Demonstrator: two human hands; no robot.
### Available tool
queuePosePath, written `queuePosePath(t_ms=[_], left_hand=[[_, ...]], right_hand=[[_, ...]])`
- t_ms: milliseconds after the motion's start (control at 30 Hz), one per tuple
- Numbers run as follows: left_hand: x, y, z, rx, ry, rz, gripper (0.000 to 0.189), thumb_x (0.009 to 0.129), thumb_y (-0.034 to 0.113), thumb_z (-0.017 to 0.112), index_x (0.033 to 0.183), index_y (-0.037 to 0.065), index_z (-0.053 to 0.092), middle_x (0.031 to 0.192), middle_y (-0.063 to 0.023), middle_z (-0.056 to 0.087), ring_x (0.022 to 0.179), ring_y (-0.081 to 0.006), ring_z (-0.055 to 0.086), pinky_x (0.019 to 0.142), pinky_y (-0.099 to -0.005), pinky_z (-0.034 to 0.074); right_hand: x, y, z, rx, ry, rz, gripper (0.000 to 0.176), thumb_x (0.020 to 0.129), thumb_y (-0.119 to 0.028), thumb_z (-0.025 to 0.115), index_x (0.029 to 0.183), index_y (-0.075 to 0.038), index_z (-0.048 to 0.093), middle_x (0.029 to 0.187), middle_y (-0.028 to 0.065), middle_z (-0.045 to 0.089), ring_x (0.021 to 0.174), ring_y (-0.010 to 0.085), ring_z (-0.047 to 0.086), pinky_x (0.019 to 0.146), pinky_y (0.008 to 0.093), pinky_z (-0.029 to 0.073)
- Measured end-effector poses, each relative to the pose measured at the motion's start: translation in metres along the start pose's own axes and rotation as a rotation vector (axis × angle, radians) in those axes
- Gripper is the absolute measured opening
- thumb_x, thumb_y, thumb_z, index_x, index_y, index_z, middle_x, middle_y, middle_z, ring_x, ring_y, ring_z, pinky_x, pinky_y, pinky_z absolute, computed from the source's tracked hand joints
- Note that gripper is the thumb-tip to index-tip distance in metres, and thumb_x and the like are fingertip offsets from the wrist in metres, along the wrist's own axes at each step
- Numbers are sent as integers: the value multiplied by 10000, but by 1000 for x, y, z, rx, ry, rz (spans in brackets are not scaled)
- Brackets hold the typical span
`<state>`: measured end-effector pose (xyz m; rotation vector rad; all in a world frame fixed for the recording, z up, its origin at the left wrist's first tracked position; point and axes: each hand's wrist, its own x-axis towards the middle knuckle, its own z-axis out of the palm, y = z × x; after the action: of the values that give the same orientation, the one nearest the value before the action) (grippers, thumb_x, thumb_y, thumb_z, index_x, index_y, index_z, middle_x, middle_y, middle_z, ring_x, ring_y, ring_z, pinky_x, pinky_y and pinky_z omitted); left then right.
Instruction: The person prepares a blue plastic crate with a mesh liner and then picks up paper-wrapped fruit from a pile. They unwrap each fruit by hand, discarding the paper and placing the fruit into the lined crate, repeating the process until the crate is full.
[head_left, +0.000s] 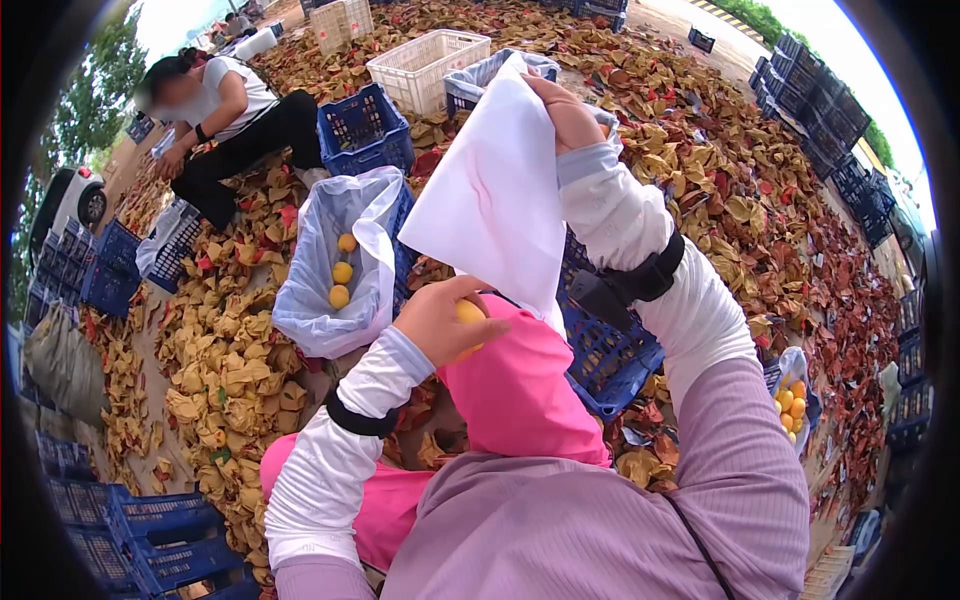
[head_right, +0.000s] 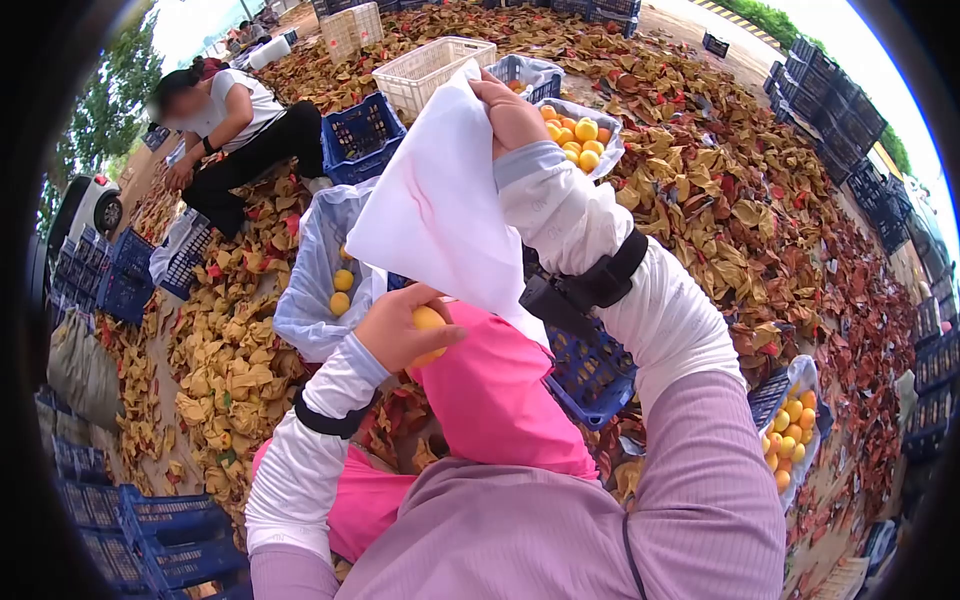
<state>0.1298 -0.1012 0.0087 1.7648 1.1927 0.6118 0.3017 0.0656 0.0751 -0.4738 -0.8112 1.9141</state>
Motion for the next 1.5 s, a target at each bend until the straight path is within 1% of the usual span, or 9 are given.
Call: queuePosePath(t_ms=[200, 400, 533, 667, 767, 967, 1167, 1333, 1500], left_hand=[[18, 0, 17, -242, 310, 303, 292, 758, 198, 673, 949, -15, 617, 815, -68, 637, 738, -133, 590, 698, -264, 464], [6, -10, -7, -695, 151, 9, 268, 820, 204, 630, 970, -18, 618, 858, -33, 615, 767, -94, 567, 695, -214, 454], [4, -21, -17, -817, 227, -76, 269, 848, 207, 583, 988, -22, 586, 853, -38, 616, 734, -105, 589, 670, -219, 465], [5, -35, -25, -910, 188, -130, 253, 846, 222, 583, 900, -25, 591, 822, -54, 611, 705, -105, 588, 639, -214, 471], [4, -33, -25, -978, 210, -125, 241, 848, 215, 572, 885, -23, 578, 810, -59, 606, 674, -115, 595, 608, -216, 474], [-3, -32, -29, -987, 139, -55, 209, 851, 192, 552, 905, -7, 582, 811, -51, 606, 694, -106, 582, 636, -220, 472], [-5, -42, -22, -911, 234, -40, 189, 850, 176, 555, 928, 6, 586, 808, -44, 605, 695, -105, 575, 641, -220, 471], [-13, -60, -29, -1008, 356, -52, 166, 844, 172, 568, 920, 26, 594, 800, -35, 609, 701, -107, 582, 638, -225, 476], [-27, -80, -55, -1039, 415, -6, 152, 832, 158, 583, 929, 42, 595, 803, -41, 614, 697, -117, 590, 629, -235, 485]], right_hand=[[-3, 10, 34, 107, -85, -11, 267, 881, -263, 486, 902, -25, 606, 774, 83, 649, 616, 197, 626, 605, 322, 538], [34, -7, -40, -241, 214, -596, 380, 850, -88, 543, 1197, -33, 400, 898, 84, 557, 736, 149, 573, 620, 291, 523], [15, 2, -75, -325, 460, -520, 208, 875, -114, 523, 1070, -50, 491, 846, 27, 570, 727, 97, 550, 649, 209, 459], [-52, 43, -26, -845, -446, -257, 216, 869, -207, 564, 966, -20, 517, 818, -14, 532, 750, 51, 515, 650, 199, 431], [-75, 68, -10, -1255, -597, -268, 284, 791, -258, 660, 895, -22, 541, 684, 10, 539, 631, 76, 489, 591, 226, 417], [-69, 93, -20, -1184, -474, -265, 173, 813, -169, 627, 862, -22, 550, 628, 19, 524, 600, 77, 477, 562, 231, 403], [-68, 102, -27, -722, -457, -96, 114, 872, -144, 554, 885, -30, 550, 719, -35, 516, 673, 32, 462, 588, 203, 403], [-63, 76, -56, -538, -21, -154, 118, 894, -220, 519, 897, -108, 557, 745, -80, 485, 661, 7, 454, 590, 150, 391], [-29, 23, -215, -285, 565, -573, 74, 881, -172, 517, 888, -114, 563, 652, -36, 528, 514, 51, 483, 447, 189, 419]])
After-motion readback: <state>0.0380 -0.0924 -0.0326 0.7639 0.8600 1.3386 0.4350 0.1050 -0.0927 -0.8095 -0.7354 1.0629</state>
